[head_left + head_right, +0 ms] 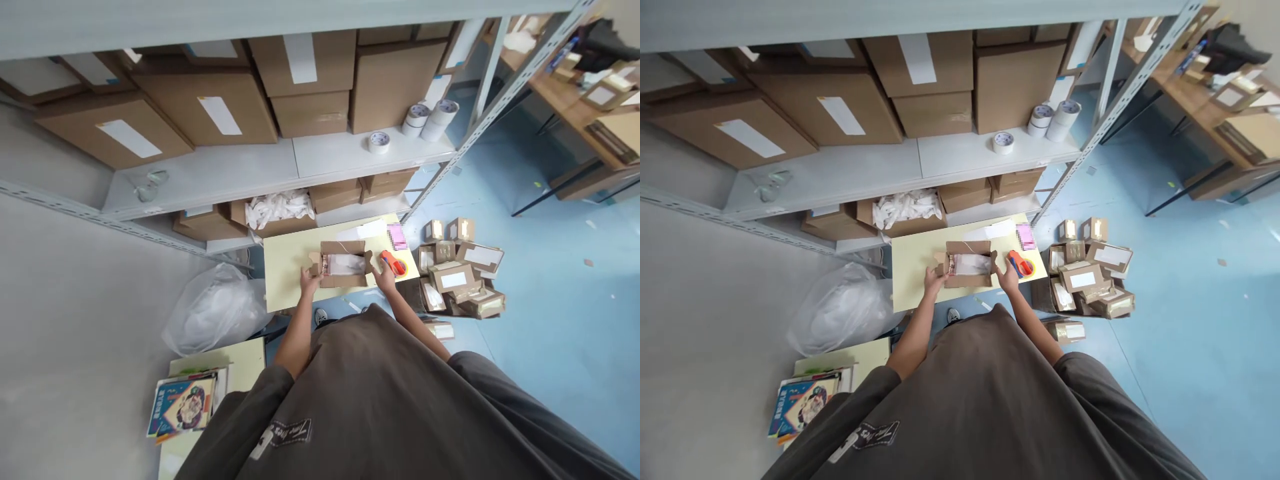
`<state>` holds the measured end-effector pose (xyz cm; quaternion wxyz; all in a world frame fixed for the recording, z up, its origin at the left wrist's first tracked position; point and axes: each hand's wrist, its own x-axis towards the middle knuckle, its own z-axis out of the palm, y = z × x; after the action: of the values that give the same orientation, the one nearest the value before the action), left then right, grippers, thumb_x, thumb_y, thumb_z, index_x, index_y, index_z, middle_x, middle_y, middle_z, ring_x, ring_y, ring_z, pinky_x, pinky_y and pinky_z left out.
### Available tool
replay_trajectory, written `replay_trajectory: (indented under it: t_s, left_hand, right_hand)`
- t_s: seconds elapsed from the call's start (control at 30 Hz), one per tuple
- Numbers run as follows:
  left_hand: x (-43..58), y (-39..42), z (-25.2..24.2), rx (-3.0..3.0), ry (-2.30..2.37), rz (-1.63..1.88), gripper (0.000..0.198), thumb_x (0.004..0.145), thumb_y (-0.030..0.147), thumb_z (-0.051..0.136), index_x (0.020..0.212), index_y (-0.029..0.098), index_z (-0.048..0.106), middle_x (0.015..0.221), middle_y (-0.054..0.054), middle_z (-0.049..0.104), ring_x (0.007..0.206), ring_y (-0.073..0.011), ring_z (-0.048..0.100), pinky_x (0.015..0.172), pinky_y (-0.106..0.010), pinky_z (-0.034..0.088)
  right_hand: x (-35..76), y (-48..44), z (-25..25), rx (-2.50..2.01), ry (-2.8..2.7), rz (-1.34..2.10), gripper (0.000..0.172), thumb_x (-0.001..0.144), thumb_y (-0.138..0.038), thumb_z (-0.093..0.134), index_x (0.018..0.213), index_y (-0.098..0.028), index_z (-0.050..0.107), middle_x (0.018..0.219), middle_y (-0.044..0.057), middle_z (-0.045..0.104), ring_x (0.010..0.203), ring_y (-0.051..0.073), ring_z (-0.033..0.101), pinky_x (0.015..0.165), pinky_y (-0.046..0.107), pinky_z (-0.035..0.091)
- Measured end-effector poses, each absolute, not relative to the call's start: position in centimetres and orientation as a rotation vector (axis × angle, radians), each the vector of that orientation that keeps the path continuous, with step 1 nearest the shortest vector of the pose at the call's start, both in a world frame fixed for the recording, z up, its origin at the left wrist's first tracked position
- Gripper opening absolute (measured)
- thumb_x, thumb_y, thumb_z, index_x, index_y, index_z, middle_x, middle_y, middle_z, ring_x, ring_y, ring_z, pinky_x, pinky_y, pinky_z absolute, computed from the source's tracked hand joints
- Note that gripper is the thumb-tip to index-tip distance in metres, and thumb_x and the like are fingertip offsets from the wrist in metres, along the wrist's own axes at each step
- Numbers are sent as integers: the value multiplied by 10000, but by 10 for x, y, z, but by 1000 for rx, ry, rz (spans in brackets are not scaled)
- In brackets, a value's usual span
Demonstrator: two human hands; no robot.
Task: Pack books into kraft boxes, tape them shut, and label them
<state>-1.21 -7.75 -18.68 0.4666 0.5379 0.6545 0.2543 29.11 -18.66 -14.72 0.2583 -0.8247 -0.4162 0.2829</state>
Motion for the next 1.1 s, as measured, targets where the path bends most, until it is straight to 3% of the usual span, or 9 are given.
replay_trajectory:
  t_s: [0.1, 0.2, 0.43, 0.53, 0.63, 0.7, 0.77, 0.9, 1.1]
  left_hand:
    - [-12, -77, -186, 1208, 1600, 683, 941, 798, 254, 845, 1639, 175, 432, 1345, -168, 744, 1205, -262, 746, 1026, -412, 608]
    - [-14, -82, -178, 1253, 1480, 651, 893, 784, 291, 852, 1597, 138, 517, 1203, -130, 787, 1107, -243, 769, 1003, -381, 614]
    - [-5, -105, -159, 1863, 1250, 172, 1078, 725, 269, 928, 1681, 251, 431, 1749, -112, 403, 1592, -325, 413, 1299, -430, 357]
    - [-1, -108, -158, 1983, 1314, 73, 841, 855, 259, 823, 1636, 259, 512, 1765, -82, 378, 1572, -328, 428, 1292, -434, 361]
    - [-4, -107, -160, 1960, 1380, 122, 562, 978, 289, 690, 1536, 276, 629, 1679, -80, 516, 1508, -313, 498, 1246, -427, 414]
    - [-8, -106, -162, 1911, 1465, 179, 460, 1015, 337, 653, 1468, 265, 677, 1555, -107, 637, 1464, -305, 538, 1216, -427, 439]
    - [-12, -106, -163, 1819, 1663, 249, 430, 1023, 369, 651, 1431, 241, 685, 1404, -134, 722, 1400, -306, 588, 1164, -419, 480]
    - [-16, -99, -163, 1721, 1951, 393, 597, 956, 300, 729, 1527, 212, 576, 1435, -161, 676, 1369, -308, 608, 1119, -402, 510]
    - [-16, -41, -147, 2090, 1535, 127, 1137, 817, 210, 857, 1749, 287, 210, 1814, -162, 200, 1522, -356, 473, 1144, -420, 500]
  right_hand:
    - [291, -186, -155, -2098, -1073, 992, 671, 994, -438, 584, 1615, -202, 488, 1559, 171, 624, 1430, 329, 608, 1162, 486, 515]
    - [285, -181, -162, -1935, -1112, 1083, 696, 973, -461, 610, 1630, -269, 483, 1637, 122, 561, 1507, 310, 538, 1163, 499, 517]
    - [292, -176, -166, -1919, -1501, 1203, 969, 848, -552, 805, 1681, -238, 424, 1820, 153, 201, 1653, 347, 295, 1284, 496, 363]
    - [298, -172, -163, -1951, -1741, 1191, 1159, 672, -493, 967, 1673, -231, 444, 1830, 176, 126, 1617, 437, 338, 1248, 541, 406]
    - [297, -167, -162, -2017, -1777, 1085, 761, 810, -443, 887, 1512, -272, 649, 1810, 128, 253, 1465, 419, 553, 1144, 502, 511]
    - [290, -166, -165, -2046, -1702, 986, 438, 934, -428, 761, 1356, -312, 752, 1728, 77, 447, 1332, 365, 664, 1085, 469, 550]
    - [278, -165, -171, -2065, -1583, 890, 313, 994, -408, 670, 1267, -302, 779, 1538, 82, 660, 1221, 327, 718, 1039, 441, 571]
    - [250, -165, -183, -2164, -1390, 763, 377, 1011, -346, 585, 1348, -231, 706, 1259, 123, 776, 1003, 267, 751, 918, 384, 594]
    - [256, -136, -173, -2133, -1661, 662, 925, 857, -181, 685, 1707, -248, 329, 1738, 175, 369, 1388, 359, 578, 1013, 422, 567]
